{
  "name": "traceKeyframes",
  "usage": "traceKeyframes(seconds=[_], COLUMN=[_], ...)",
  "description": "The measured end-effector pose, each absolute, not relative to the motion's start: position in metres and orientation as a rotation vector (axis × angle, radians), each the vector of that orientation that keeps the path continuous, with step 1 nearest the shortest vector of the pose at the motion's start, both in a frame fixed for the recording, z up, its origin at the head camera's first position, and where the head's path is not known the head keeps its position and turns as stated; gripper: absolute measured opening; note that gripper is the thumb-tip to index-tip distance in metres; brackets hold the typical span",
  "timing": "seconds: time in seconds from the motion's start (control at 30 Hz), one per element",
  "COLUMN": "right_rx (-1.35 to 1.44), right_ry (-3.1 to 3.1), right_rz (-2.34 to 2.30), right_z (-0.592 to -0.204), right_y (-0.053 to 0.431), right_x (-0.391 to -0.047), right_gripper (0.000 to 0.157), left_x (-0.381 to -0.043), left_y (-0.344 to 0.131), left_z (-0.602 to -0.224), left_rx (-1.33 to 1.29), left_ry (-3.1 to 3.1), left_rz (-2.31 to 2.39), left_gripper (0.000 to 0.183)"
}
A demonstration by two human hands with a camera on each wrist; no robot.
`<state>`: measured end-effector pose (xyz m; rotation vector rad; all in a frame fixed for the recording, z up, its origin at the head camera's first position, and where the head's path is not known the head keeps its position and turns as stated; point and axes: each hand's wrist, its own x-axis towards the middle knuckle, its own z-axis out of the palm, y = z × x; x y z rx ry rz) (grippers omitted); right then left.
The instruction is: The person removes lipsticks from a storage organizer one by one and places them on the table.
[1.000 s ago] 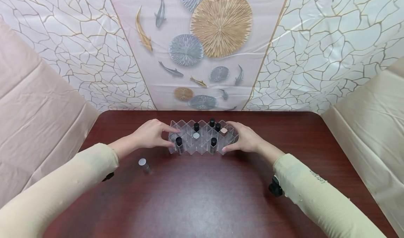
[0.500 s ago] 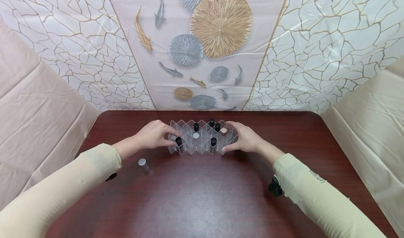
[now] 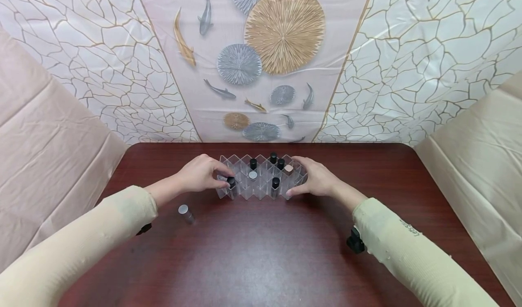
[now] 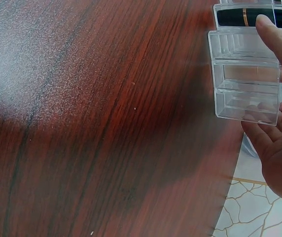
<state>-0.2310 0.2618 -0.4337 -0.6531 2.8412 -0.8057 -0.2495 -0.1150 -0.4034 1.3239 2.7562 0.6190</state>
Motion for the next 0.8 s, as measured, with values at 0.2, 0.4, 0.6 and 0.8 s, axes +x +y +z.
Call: traceKeyframes(seconds=[0.2, 0.4, 0.6, 0.8], right_rx=[-0.647, -0.652, -0.657, -0.654], right_ry=[2.844, 2.838, 2.844, 2.841], right_rz=[-0.799, -0.801, -0.804, -0.811], right_z=[-0.433, -0.433, -0.434, -0.435], right_y=[0.261, 0.261, 0.261, 0.261], right_x=[-0.231, -0.231, -0.231, -0.231], right_gripper=[0.110, 0.110, 0.109, 0.109], left_x=[-0.249, -0.247, -0.245, -0.243], left_y=[-0.117, -0.119, -0.122, -0.125], left_z=[-0.398, -0.389, -0.379, -0.368], left_rx=[1.310, 1.312, 1.305, 1.308], left_ry=[2.742, 2.735, 2.755, 2.769], left_rz=[0.693, 0.733, 0.746, 0.737], left_gripper=[0.021, 0.021, 0.021, 0.022])
